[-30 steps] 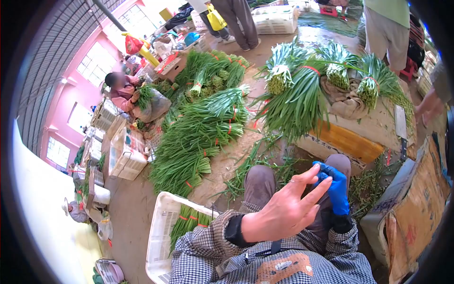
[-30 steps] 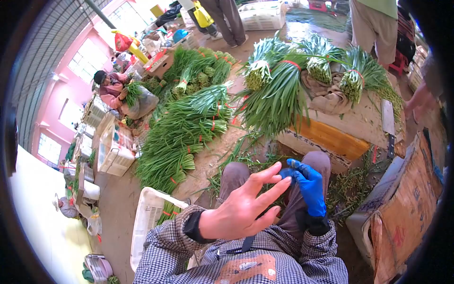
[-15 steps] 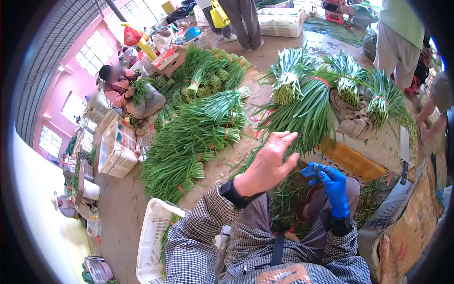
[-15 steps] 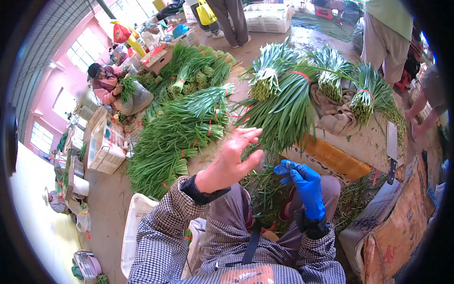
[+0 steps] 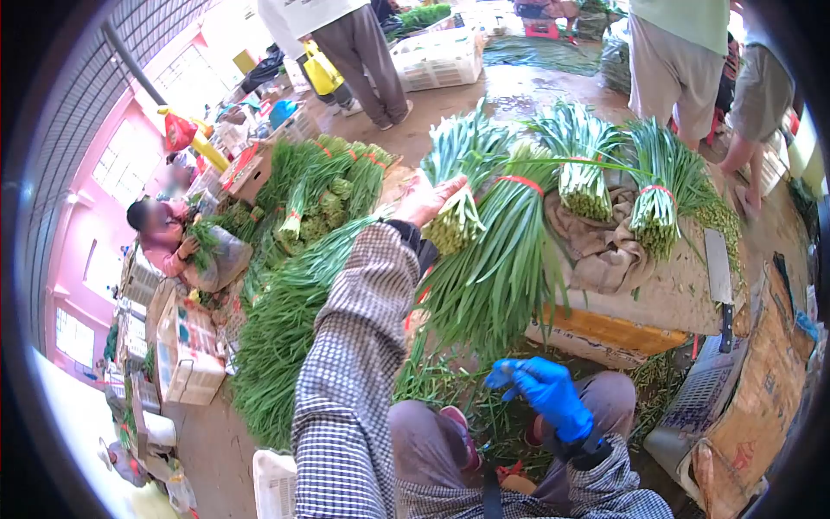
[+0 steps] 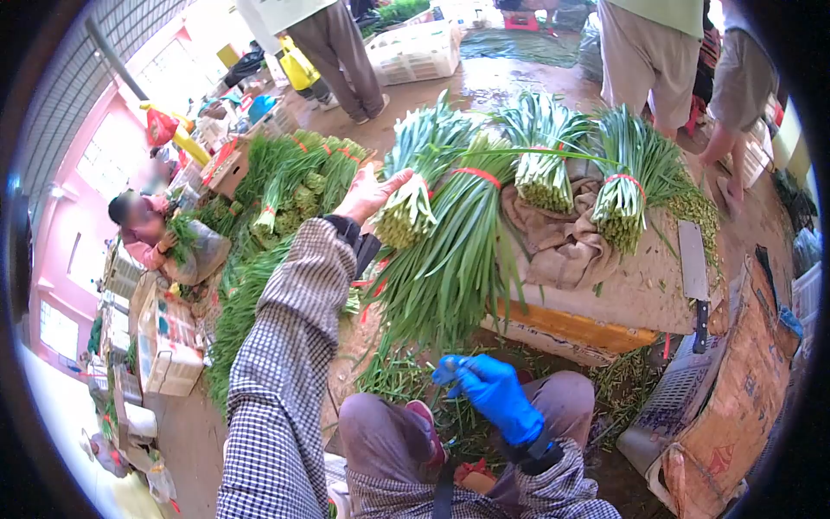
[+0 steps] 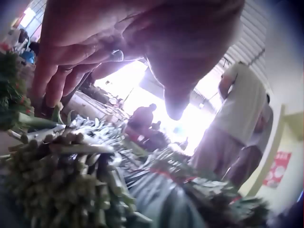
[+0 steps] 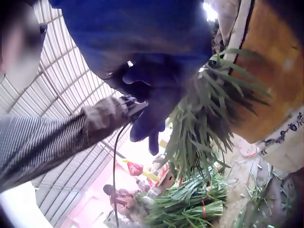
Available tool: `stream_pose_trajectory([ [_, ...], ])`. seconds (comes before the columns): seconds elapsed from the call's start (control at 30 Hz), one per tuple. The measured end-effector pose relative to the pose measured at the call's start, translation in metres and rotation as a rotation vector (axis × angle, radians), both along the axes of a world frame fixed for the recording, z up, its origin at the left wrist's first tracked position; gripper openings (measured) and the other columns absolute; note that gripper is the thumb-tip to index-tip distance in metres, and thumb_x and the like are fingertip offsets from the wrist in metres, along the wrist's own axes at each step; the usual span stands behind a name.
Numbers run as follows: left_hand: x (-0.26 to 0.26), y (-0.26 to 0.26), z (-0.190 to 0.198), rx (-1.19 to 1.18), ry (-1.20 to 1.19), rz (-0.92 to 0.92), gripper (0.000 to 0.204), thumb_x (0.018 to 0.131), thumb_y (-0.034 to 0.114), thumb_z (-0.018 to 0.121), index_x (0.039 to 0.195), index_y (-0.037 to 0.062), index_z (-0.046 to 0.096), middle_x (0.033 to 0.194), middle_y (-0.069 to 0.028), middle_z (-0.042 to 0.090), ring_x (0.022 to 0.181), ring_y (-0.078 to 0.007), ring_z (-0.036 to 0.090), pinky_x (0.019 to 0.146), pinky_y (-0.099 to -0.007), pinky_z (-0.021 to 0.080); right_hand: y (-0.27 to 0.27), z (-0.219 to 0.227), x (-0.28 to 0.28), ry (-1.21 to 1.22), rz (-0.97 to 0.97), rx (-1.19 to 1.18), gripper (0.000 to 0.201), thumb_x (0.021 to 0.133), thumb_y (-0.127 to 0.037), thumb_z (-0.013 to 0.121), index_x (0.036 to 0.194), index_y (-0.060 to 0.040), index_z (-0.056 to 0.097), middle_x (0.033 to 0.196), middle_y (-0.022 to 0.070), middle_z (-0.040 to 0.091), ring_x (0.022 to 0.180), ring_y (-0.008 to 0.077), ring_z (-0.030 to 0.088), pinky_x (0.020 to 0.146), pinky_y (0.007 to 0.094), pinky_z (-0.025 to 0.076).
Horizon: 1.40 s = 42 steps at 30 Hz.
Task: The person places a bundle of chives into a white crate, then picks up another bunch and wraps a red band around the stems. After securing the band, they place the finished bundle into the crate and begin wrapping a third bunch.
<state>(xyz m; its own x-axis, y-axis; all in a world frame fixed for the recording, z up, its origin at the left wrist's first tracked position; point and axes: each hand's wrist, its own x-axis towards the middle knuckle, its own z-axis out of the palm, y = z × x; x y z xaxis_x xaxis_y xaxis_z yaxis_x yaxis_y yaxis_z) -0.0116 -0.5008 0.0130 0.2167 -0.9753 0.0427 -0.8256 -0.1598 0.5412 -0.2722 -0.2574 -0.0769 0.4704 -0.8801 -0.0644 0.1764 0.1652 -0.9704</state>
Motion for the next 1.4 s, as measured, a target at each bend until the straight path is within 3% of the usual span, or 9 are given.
stream_pose_trajectory([
  [0.23,-0.004,-0.091,-0.058,0.402,-0.541,-0.443,0.069,0.077,0.071,0.049,0.114,0.0142,0.065,0.125,-0.0228,0.054,0.123,-0.0411,0.042,0.106,-0.046,0.031,0.004,-0.027,0.007,0.299,0.01,-0.295,0.024,0.088,-0.018,0.061,0.111,-0.01,0.065,0.089,0.0099,0.067,0.075,0.022,0.066,0.063,0.0321,0.053],
  [0.3,-0.006,-0.062,-0.019,0.368,-0.232,-0.435,0.056,0.071,0.055,0.068,0.104,0.0089,0.069,0.104,-0.0182,0.066,0.102,-0.0305,0.06,0.093,-0.0363,0.044,0.002,-0.025,0.009,0.255,0.02,-0.256,0.024,0.088,-0.019,0.061,0.11,-0.0109,0.065,0.088,0.0099,0.066,0.073,0.0255,0.065,0.062,0.0336,0.052],
  [0.37,0.051,-0.086,-0.074,0.194,0.085,-0.18,0.051,0.06,0.035,0.082,0.096,0.0018,0.068,0.091,-0.0101,0.068,0.083,-0.0205,0.064,0.078,-0.0327,0.049,-0.001,-0.02,0.01,0.335,0.048,-0.363,0.025,0.089,-0.013,0.058,0.113,-0.0082,0.064,0.09,0.009,0.066,0.073,0.0214,0.067,0.063,0.0302,0.053],
  [0.63,0.035,0.116,0.02,0.059,1.109,-0.163,0.038,0.084,0.02,0.059,0.112,-0.0068,0.058,0.099,-0.0119,0.067,0.083,-0.0174,0.066,0.077,-0.029,0.053,-0.004,-0.008,0.014,0.007,0.061,0.01,0.033,0.09,-0.009,0.058,0.122,-0.0023,0.057,0.104,0.0101,0.067,0.089,0.0199,0.066,0.074,0.0306,0.054],
  [0.77,0.023,0.264,0.033,0.153,0.996,-0.007,0.049,0.08,0.02,0.064,0.122,-0.003,0.053,0.112,-0.0114,0.062,0.098,-0.0191,0.061,0.089,-0.0307,0.048,-0.011,-0.014,0.046,-0.295,0.08,0.247,0.053,0.089,-0.005,0.058,0.138,-0.0009,0.038,0.125,0.0123,0.057,0.1,0.0161,0.062,0.076,0.0275,0.053],
  [0.93,-0.027,0.406,-0.029,0.222,1.009,0.016,0.066,0.075,0.011,0.075,0.131,-0.0025,0.043,0.124,-0.0093,0.055,0.114,-0.0178,0.051,0.1,-0.0318,0.038,0.035,-0.021,0.071,0.041,0.003,0.223,0.036,0.085,-0.013,0.063,0.118,0.0019,0.058,0.1,0.0083,0.067,0.083,0.0126,0.062,0.068,0.0245,0.05],
  [1.0,-0.03,0.43,-0.043,0.27,0.915,-0.066,0.068,0.077,0.011,0.074,0.134,-0.003,0.04,0.128,-0.0092,0.051,0.117,-0.0181,0.049,0.102,-0.0315,0.037,0.06,-0.044,0.076,-0.038,-0.119,0.082,0.018,0.081,-0.01,0.067,0.094,0.0016,0.067,0.088,0.0071,0.068,0.074,0.0126,0.062,0.067,0.0273,0.05],
  [1.17,-0.014,0.439,-0.055,0.118,1.236,0.143,0.061,0.078,0.01,0.072,0.131,-0.0015,0.042,0.127,-0.0089,0.052,0.112,-0.0188,0.052,0.097,-0.0329,0.041,0.078,-0.02,0.068,-0.029,0.154,0.187,0.022,0.079,-0.011,0.069,0.097,0.0021,0.066,0.088,0.0086,0.069,0.074,0.0136,0.062,0.067,0.0295,0.05],
  [1.4,-0.029,0.448,-0.054,-0.08,1.322,0.13,0.06,0.083,0.017,0.069,0.132,0.0025,0.038,0.125,-0.009,0.051,0.113,-0.0198,0.049,0.097,-0.0354,0.04,0.099,-0.059,0.076,-0.022,-0.01,0.22,0.019,0.076,-0.014,0.066,0.085,0.0024,0.065,0.071,0.0047,0.063,0.063,0.0118,0.056,0.057,0.0307,0.046],
])
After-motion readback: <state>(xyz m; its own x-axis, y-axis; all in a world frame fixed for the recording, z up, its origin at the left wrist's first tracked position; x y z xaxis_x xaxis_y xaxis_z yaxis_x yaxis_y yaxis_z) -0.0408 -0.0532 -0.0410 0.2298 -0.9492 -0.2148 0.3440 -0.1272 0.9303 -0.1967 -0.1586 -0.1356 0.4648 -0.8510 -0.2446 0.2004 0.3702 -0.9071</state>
